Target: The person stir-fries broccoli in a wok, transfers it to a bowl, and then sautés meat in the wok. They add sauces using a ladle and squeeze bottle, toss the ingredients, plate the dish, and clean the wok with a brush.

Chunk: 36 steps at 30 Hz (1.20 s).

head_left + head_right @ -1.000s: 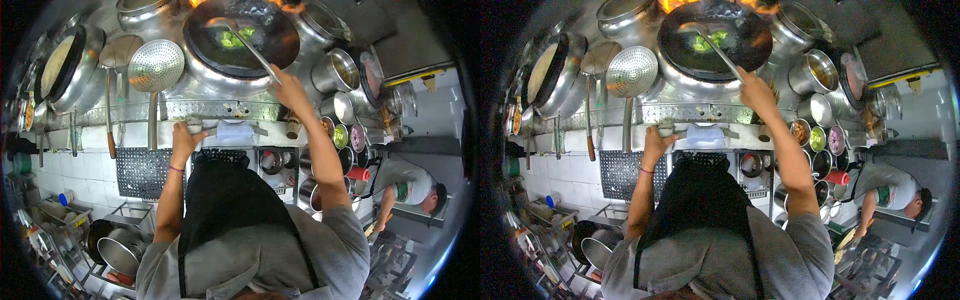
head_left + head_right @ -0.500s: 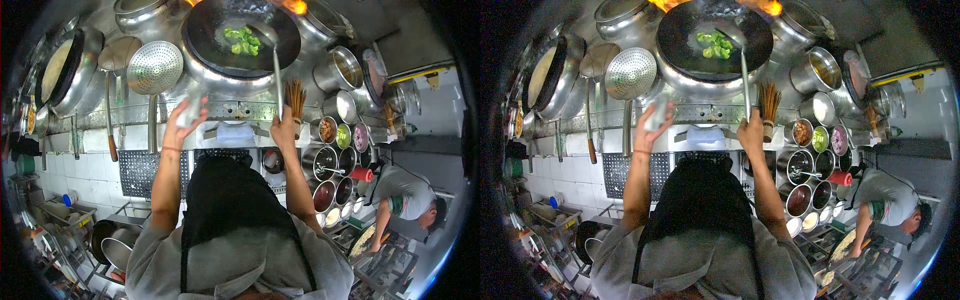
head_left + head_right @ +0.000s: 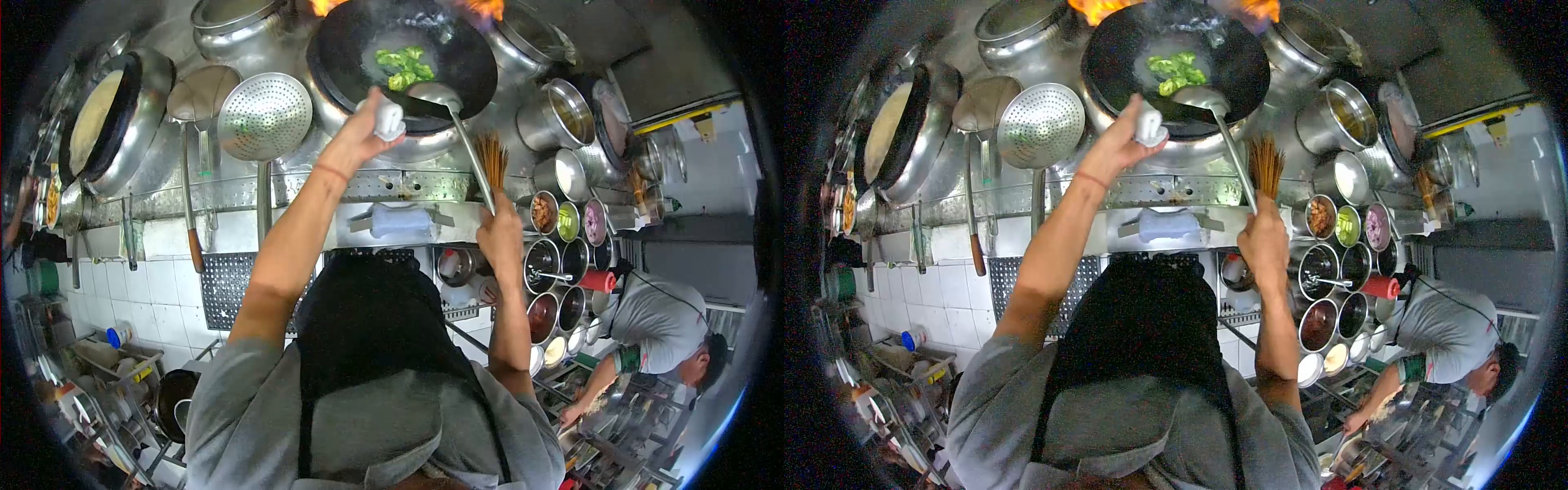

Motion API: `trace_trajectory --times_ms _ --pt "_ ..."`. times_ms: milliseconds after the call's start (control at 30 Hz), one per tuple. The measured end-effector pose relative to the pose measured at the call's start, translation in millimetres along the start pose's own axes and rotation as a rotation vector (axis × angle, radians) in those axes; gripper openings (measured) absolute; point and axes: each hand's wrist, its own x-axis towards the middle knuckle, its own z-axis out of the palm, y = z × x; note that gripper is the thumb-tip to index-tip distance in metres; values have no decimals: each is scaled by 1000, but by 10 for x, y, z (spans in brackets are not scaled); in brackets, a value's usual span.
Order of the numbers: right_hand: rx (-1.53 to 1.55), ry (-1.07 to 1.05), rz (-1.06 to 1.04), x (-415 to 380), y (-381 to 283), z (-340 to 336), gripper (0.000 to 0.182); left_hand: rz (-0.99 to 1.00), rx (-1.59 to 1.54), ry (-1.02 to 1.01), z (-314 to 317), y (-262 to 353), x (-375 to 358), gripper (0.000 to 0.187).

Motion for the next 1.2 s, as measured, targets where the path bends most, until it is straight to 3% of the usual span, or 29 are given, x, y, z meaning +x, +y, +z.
trace_trajectory --times_ms 100,200,333,367,467,500,600,667,767,833,933,1000,1067,1100,1200 --pt "-162 -72 -25 -117 -318 -387 53 -151 -34 103 162 65 85 31" --pt "-274 -174 41 -39 -577 -507 51 -277 -142 43 109 146 285 26" --pt "-348 -123 80 435 -667 5 49 -309 -97 -79 -289 -34 876 9" --pt "-367 -103 76 573 -592 188 49 -257 -75 26 -133 -16 658 7" --pt "-384 -95 32 444 -702 -12 57 -292 -77 -6 65 -27 146 19" --pt "-411 -139 49 318 -741 -191 57 -412 -78 -170 8 -57 97 19" --pt "-526 -234 108 352 -1094 -585 53 -368 -113 -22 327 28 -319 13" --pt "-471 -190 68 628 -1038 -424 50 -323 -157 27 329 115 -90 14" --pt "-457 -62 96 1112 -800 168 48 -286 -133 -104 67 -35 188 18" --pt "-394 -20 99 1101 -777 369 49 -249 -46 -1 -43 -225 -5 17" --pt "-311 84 87 971 -712 278 53 -173 167 -105 -392 -429 -343 12" --pt "-386 -123 157 713 -808 -125 56 -170 127 -45 -373 -423 -383 11" --pt "-358 -184 134 523 -796 -351 54 -268 -59 -133 -331 -273 -37 16" --pt "-395 -197 122 496 -712 -334 52 -265 -70 4 -63 -96 -130 18" --pt "-446 -234 103 275 -893 -528 49 -392 -61 -111 -23 95 273 19"
